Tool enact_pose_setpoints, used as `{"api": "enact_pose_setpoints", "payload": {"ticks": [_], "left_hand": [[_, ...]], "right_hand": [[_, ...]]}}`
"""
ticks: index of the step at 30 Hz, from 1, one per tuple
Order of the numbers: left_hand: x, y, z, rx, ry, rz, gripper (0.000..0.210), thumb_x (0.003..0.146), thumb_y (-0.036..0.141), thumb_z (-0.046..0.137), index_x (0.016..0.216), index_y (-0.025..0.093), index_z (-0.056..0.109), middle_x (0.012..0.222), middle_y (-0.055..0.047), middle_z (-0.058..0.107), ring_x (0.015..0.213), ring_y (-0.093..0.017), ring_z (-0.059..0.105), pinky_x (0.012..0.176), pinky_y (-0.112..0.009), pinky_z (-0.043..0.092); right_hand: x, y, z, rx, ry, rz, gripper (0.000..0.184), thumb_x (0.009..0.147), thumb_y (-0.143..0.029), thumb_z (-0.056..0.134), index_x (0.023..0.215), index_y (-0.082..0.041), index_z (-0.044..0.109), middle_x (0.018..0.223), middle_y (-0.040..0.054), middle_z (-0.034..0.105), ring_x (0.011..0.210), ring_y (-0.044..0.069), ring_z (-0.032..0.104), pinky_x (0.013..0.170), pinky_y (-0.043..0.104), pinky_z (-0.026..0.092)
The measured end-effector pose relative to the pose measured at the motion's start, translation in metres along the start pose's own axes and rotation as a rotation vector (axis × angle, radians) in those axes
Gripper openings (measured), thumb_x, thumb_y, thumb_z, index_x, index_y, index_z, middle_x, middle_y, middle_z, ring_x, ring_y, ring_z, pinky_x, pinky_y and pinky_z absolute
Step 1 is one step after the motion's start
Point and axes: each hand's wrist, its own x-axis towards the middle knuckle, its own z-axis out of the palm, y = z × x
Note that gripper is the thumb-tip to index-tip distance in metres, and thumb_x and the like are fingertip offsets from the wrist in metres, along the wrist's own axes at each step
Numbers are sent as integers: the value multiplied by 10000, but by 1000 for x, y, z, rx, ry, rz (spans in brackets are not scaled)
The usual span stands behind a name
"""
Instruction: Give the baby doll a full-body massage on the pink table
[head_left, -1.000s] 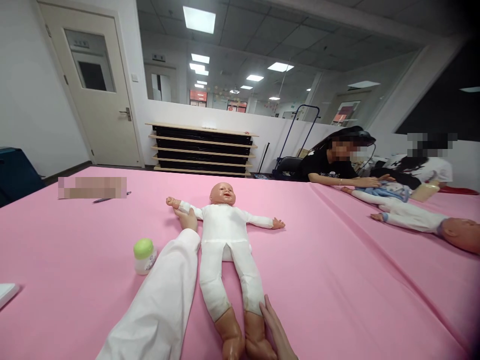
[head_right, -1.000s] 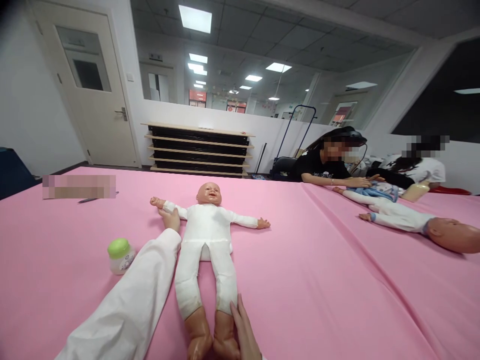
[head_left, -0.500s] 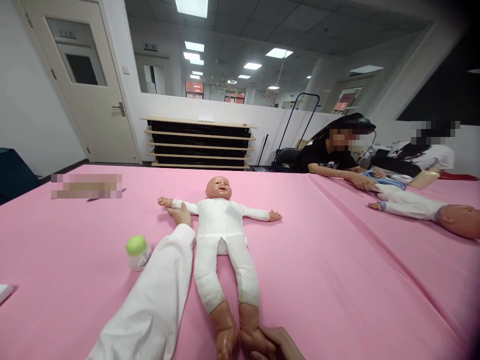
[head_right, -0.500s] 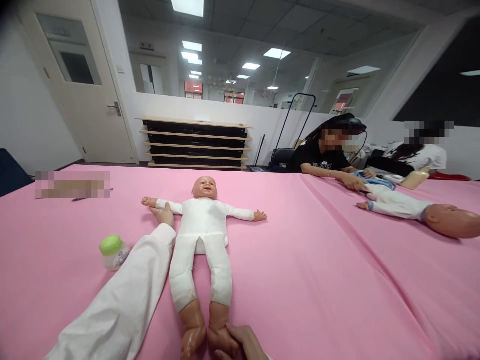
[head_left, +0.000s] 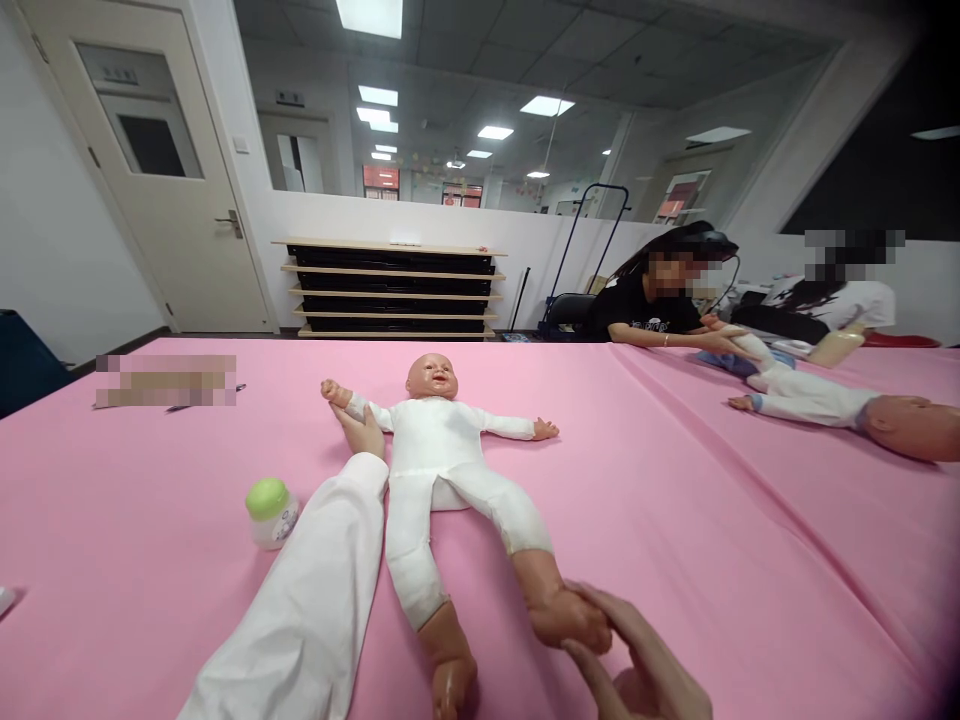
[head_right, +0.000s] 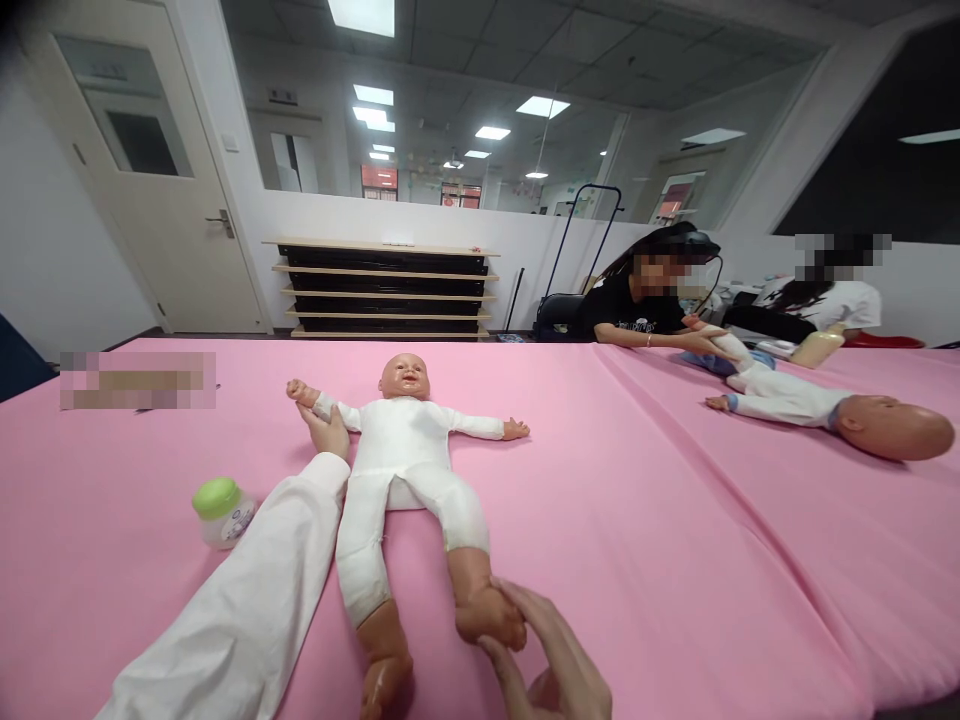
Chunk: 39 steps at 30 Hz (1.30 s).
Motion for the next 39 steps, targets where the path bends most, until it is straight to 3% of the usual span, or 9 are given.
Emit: {"api": "enact_pose_setpoints", "payload": {"ticks": [4,8,17,25,29,34,39], "left_hand": [[-7,9,1,35,-170,231,685,818,194,494,1422,180,171,1402,-121,359,1308,-209,321,1069,-335,281],[-9,8,3,91,-308,333,642,807,159,489,1403,200,253,1353,-105,428,1244,-211,409,1021,-336,350],[-6,-1,8,133,-467,516,577,763,62,450,1311,241,430,1309,-45,474,1225,-178,414,1050,-334,326],[-6,-1,8,366,-570,645,669,677,-51,369,1216,307,540,1273,-25,495,1205,-208,413,1026,-405,340],[-7,1,7,434,-564,706,646,702,-42,377,1191,338,559,1251,-30,512,1193,-219,423,1008,-411,349],[-7,-3,7,388,-544,700,647,700,-33,383,1213,328,539,1236,-41,508,1175,-229,429,987,-421,363],[-5,-8,9,273,-470,635,610,736,17,405,1297,250,452,1228,-76,497,1138,-223,441,987,-409,372]], "right_hand": [[57,-13,-1,-32,-20,-240,329,768,-245,616,1094,-210,581,957,69,676,829,211,663,735,307,577],[104,-24,13,-55,-30,-368,323,792,-260,583,1109,-197,590,976,71,679,835,203,665,740,305,577],[159,-3,66,5,-88,-291,342,794,-325,564,1093,-166,609,1025,85,668,887,203,652,802,334,548],[174,31,103,-15,-260,-92,379,745,-287,593,1097,-150,618,1002,85,679,860,219,660,827,380,530],[169,42,109,-22,-261,-34,393,741,-306,605,1096,-138,619,966,88,689,832,209,666,819,365,530],[162,48,104,13,-218,-50,399,742,-355,605,1079,-143,628,953,90,691,851,212,661,779,350,547],[152,32,77,60,-158,-84,405,733,-385,625,1072,-162,622,963,83,685,820,207,665,741,351,565]]}}
